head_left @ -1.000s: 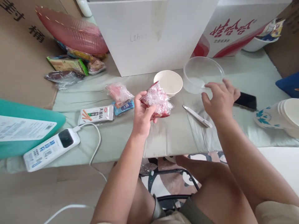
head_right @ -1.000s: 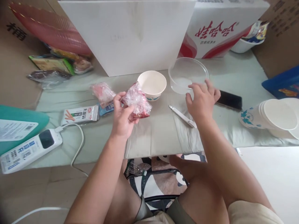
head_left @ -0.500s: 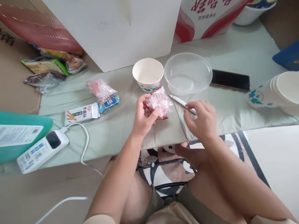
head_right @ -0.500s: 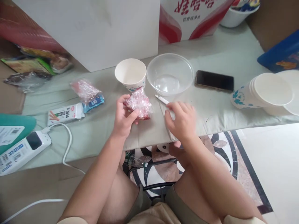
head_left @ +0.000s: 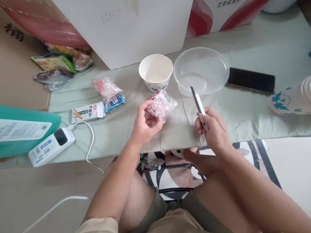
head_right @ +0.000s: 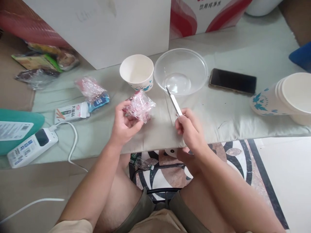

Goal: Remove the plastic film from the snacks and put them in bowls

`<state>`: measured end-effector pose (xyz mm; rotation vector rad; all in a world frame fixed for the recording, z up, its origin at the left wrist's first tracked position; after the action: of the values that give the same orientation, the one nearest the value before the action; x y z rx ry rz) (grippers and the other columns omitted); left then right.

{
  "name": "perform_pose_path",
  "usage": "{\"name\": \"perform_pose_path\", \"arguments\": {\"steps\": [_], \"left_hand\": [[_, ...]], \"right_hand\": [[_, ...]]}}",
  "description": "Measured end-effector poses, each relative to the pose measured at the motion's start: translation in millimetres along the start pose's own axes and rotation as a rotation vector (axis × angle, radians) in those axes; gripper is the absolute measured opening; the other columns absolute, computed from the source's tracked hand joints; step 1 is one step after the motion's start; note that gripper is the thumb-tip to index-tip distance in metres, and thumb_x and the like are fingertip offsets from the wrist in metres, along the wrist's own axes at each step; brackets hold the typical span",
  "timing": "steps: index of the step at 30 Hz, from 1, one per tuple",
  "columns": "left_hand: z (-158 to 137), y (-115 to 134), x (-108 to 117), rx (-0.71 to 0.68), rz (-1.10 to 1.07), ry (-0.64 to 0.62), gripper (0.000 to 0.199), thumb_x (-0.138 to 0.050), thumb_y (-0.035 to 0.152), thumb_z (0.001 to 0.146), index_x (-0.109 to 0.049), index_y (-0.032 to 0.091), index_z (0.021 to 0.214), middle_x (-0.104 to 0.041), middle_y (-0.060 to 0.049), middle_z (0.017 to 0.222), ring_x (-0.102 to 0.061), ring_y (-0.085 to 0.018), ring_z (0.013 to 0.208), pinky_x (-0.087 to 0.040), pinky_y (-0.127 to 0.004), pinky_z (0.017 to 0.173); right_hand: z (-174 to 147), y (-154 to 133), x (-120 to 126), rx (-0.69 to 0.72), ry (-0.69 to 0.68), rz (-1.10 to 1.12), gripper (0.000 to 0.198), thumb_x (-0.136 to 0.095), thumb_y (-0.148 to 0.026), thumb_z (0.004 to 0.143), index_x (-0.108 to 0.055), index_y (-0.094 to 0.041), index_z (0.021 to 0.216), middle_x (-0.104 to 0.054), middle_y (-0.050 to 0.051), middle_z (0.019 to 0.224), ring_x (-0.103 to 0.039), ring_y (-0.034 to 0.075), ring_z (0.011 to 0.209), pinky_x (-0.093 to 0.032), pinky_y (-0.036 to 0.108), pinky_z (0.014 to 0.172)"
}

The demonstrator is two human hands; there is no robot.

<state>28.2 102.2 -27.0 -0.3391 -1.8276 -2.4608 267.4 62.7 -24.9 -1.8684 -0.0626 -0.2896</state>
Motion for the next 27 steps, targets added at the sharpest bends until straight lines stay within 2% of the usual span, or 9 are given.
{"name": "perform_pose_path", "arguments": {"steps": [3,6,10,15,19,21,23,25,27], "left_hand": [[-2,-4,-6,-0.024,0.110,-0.053,0.058,-0.074,0.027,0.086,-0.051,0.033,0.139,-0.062,-0.006,0.124,-0.067,-0.011,0.082,-0.057,-0.021,0.066],[-2,1,-8,-0.101,0.212,-0.068,0.048,-0.069,0.024,0.091,-0.056,0.033,0.136,-0.063,-0.004,0.115,-0.063,-0.010,0.078,-0.056,-0.021,0.067],[-2,15,-11,-0.190,0.309,-0.062,0.028,-0.065,0.018,0.092,-0.067,0.029,0.118,-0.061,-0.004,0.112,-0.061,-0.009,0.076,-0.054,-0.020,0.065],[0,9,-5,-0.118,0.085,0.047,0.022,-0.064,0.032,0.097,-0.062,0.030,0.119,-0.059,-0.002,0.105,-0.065,-0.009,0.073,-0.058,-0.021,0.065],[4,-1,16,-0.084,-0.045,0.205,0.036,-0.068,0.050,0.095,-0.052,0.033,0.123,-0.057,0.000,0.104,-0.064,-0.009,0.073,-0.058,-0.020,0.061],[4,-6,27,-0.062,-0.010,0.276,0.041,-0.069,0.055,0.093,-0.050,0.033,0.124,-0.056,-0.001,0.110,-0.062,-0.008,0.075,-0.056,-0.019,0.059],[3,-8,32,-0.042,0.060,0.298,0.044,-0.067,0.058,0.093,-0.049,0.032,0.125,-0.056,-0.003,0.115,-0.063,-0.010,0.080,-0.055,-0.019,0.060],[-1,-3,28,-0.049,0.146,0.276,0.051,-0.067,0.058,0.093,-0.046,0.032,0.131,-0.057,-0.006,0.122,-0.066,-0.015,0.092,-0.058,-0.023,0.068],[-6,6,21,-0.066,0.249,0.235,0.063,-0.069,0.057,0.091,-0.040,0.032,0.141,-0.057,-0.009,0.131,-0.066,-0.021,0.108,-0.060,-0.032,0.083]], "right_hand": [[-10,-2,-26,-0.039,-0.183,0.222,0.019,-0.048,-0.042,0.092,-0.050,-0.024,0.088,-0.054,-0.005,0.059,-0.046,0.012,0.050,-0.034,0.027,0.050],[-16,-5,-44,-0.040,-0.296,0.240,0.019,-0.050,-0.042,0.092,-0.050,-0.023,0.089,-0.056,-0.006,0.059,-0.047,0.011,0.050,-0.034,0.025,0.051],[-20,-5,-57,-0.069,-0.372,0.174,0.022,-0.047,-0.044,0.094,-0.052,-0.022,0.091,-0.059,-0.005,0.061,-0.045,0.010,0.049,-0.035,0.025,0.050],[-28,4,-72,-0.100,-0.520,-0.007,0.032,-0.047,-0.047,0.094,-0.061,-0.019,0.093,-0.064,0.000,0.070,-0.048,0.010,0.050,-0.036,0.026,0.050],[-30,2,-72,-0.026,-0.574,-0.224,0.036,-0.045,-0.046,0.095,-0.064,-0.019,0.083,-0.060,0.000,0.065,-0.052,0.012,0.054,-0.039,0.027,0.055],[-25,-6,-61,0.078,-0.505,-0.371,0.035,-0.045,-0.043,0.094,-0.065,-0.019,0.079,-0.057,0.000,0.060,-0.052,0.014,0.056,-0.037,0.028,0.057],[-12,-16,-37,0.171,-0.298,-0.544,0.032,-0.047,-0.041,0.093,-0.068,-0.019,0.084,-0.057,0.002,0.061,-0.052,0.016,0.057,-0.034,0.029,0.057],[-1,-24,-9,0.247,-0.035,-0.710,0.030,-0.050,-0.039,0.091,-0.073,-0.020,0.095,-0.066,0.006,0.074,-0.055,0.018,0.062,-0.033,0.031,0.058],[6,-27,11,0.310,0.146,-0.836,0.030,-0.053,-0.038,0.090,-0.075,-0.022,0.101,-0.072,0.010,0.092,-0.059,0.022,0.072,-0.033,0.032,0.059]]}}
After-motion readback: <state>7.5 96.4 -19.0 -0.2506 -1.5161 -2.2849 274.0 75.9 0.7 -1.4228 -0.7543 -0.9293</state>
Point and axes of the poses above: each hand's wrist, its own z-axis towards the middle knuckle, its own x-axis out of the back of the hand, y = z × x, the point moved 9 cm from there along z, towards the middle knuckle
